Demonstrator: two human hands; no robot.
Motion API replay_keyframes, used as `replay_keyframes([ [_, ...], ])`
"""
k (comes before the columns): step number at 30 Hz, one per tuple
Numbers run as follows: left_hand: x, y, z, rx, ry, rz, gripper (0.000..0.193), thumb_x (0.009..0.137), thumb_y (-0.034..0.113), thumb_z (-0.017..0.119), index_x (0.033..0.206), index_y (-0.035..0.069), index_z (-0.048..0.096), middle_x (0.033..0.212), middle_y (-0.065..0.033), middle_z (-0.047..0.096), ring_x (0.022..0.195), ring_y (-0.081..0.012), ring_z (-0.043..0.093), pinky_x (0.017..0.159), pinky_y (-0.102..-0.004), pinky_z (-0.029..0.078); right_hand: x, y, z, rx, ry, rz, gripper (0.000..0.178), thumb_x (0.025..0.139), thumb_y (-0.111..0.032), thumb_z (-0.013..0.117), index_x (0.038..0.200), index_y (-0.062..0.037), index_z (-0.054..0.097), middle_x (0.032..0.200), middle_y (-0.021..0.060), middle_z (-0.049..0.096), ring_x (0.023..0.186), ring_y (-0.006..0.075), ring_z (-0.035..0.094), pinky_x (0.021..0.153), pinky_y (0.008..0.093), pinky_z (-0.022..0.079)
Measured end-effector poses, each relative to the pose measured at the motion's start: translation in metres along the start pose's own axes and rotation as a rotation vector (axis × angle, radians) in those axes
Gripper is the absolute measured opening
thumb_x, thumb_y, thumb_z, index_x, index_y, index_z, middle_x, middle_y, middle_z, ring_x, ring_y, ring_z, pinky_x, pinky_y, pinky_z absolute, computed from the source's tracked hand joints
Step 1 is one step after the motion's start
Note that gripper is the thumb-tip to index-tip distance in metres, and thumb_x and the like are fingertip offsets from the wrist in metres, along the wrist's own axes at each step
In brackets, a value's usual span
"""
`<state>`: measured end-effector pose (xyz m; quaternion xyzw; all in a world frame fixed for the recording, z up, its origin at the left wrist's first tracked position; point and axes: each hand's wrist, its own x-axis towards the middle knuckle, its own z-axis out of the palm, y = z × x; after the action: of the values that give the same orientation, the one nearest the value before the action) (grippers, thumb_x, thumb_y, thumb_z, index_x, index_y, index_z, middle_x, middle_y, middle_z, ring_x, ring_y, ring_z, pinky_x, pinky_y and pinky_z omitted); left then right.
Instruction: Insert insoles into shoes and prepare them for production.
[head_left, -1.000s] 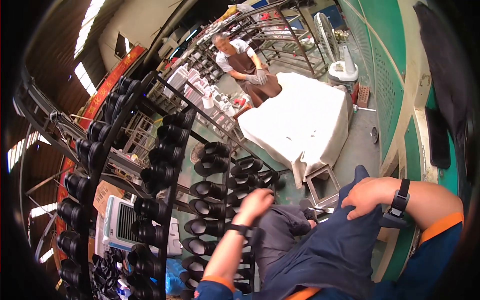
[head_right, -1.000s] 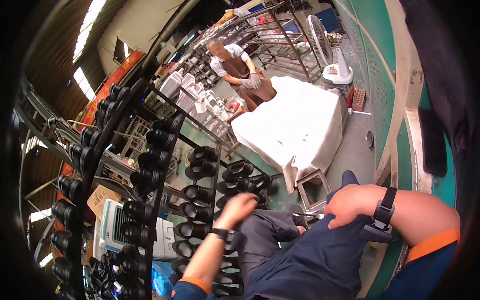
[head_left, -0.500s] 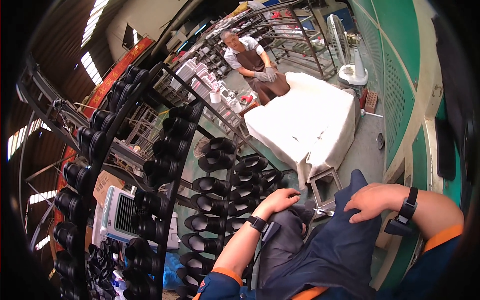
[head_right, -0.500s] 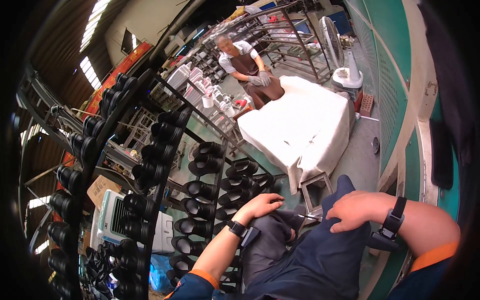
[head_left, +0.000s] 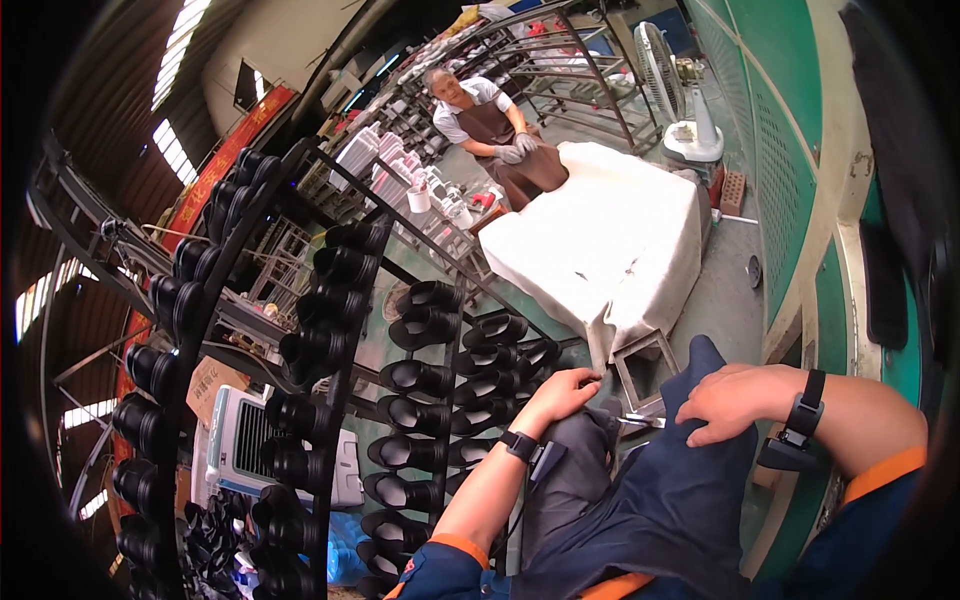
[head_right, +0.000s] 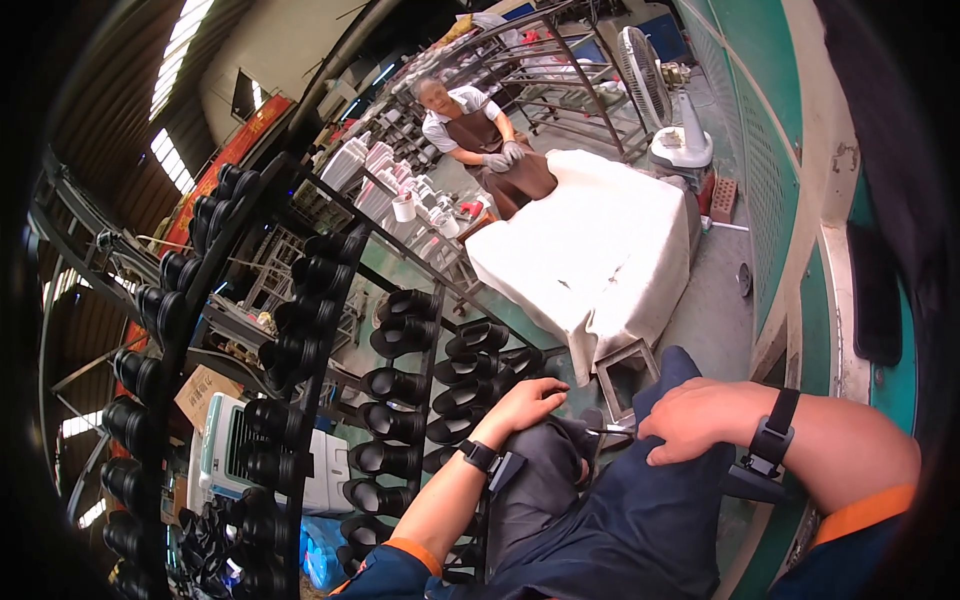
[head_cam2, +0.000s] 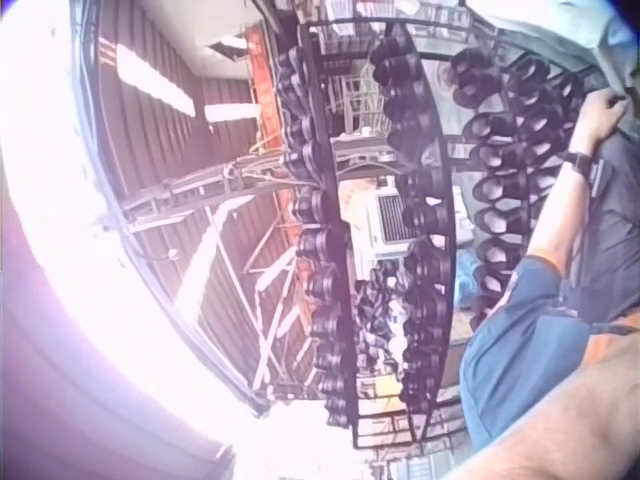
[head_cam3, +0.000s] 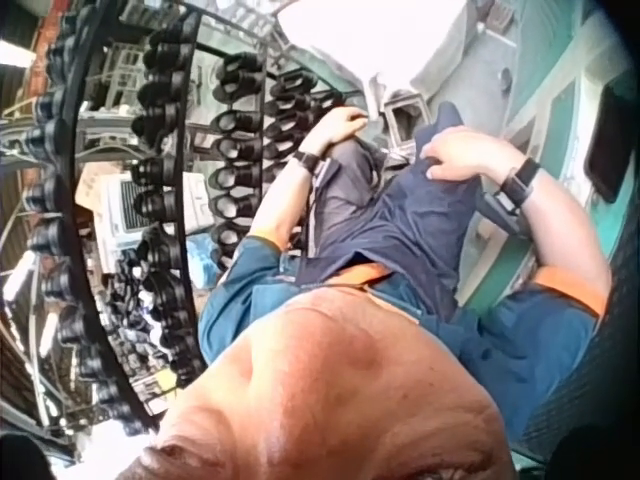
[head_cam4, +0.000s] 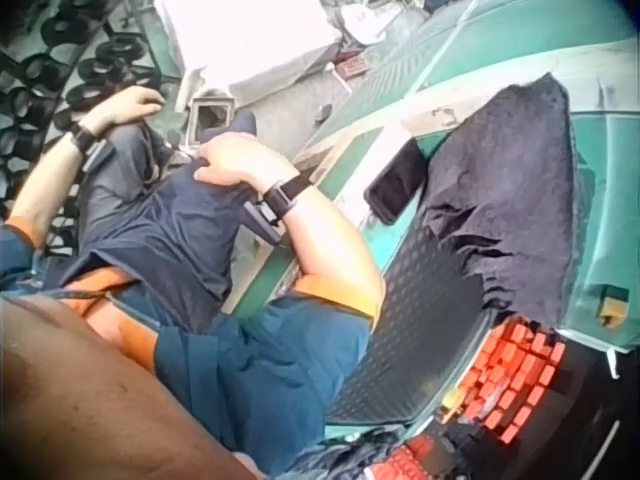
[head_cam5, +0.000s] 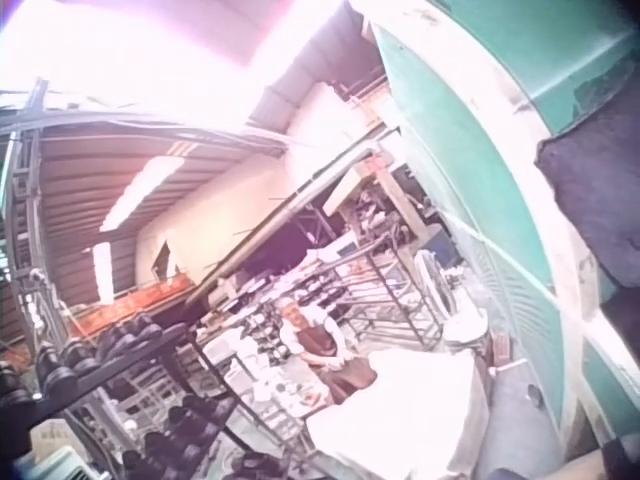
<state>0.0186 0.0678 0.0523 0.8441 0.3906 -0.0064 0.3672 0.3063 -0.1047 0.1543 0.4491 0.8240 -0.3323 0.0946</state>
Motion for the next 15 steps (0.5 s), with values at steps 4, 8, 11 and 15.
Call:
replay_keyframes([
  [4,0.006,0.005,0.001,0.039,-0.039,0.025,0.043,0.091,0.033,0.06,0.12,0.001,0.066,0.109,-0.0211,0.07,0.103,-0.0332,0.068,0.09,-0.0376,0.052,-0.001,-0.004,-0.004,-0.027,-0.072,0.042,0.055,0.093,-0.048,0.054,0.133,-0.0108,0.058,0.117,0.0162,0.067,0.118,0.0345,0.059,0.1,0.0451,0.045],
  [8,0.003,-0.001,-0.002,0.006,-0.032,0.004,0.043,0.091,0.032,0.06,0.12,0.002,0.066,0.109,-0.021,0.07,0.101,-0.0329,0.068,0.089,-0.0373,0.052,0.0,-0.002,-0.001,-0.035,-0.072,0.032,0.055,0.093,-0.048,0.054,0.134,-0.0108,0.058,0.117,0.0162,0.067,0.118,0.0347,0.059,0.1,0.0449,0.045],
  [11,-0.003,-0.005,-0.007,0.01,-0.001,-0.007,0.042,0.091,0.032,0.06,0.12,0.002,0.066,0.109,-0.0208,0.07,0.1,-0.0326,0.069,0.088,-0.0372,0.052,0.0,-0.002,0.0,-0.029,-0.08,0.048,0.055,0.093,-0.048,0.054,0.134,-0.0109,0.058,0.116,0.0163,0.067,0.118,0.0348,0.059,0.1,0.0449,0.045],
  [15,-0.013,-0.011,-0.014,0.029,0.039,-0.04,0.037,0.092,0.026,0.061,0.12,0.002,0.066,0.108,-0.0163,0.071,0.098,-0.0239,0.068,0.089,-0.0344,0.052,0.0,-0.001,-0.001,-0.04,-0.065,0.041,0.055,0.093,-0.048,0.054,0.134,-0.0108,0.058,0.115,0.0162,0.068,0.117,0.0346,0.059,0.1,0.0449,0.045],
])
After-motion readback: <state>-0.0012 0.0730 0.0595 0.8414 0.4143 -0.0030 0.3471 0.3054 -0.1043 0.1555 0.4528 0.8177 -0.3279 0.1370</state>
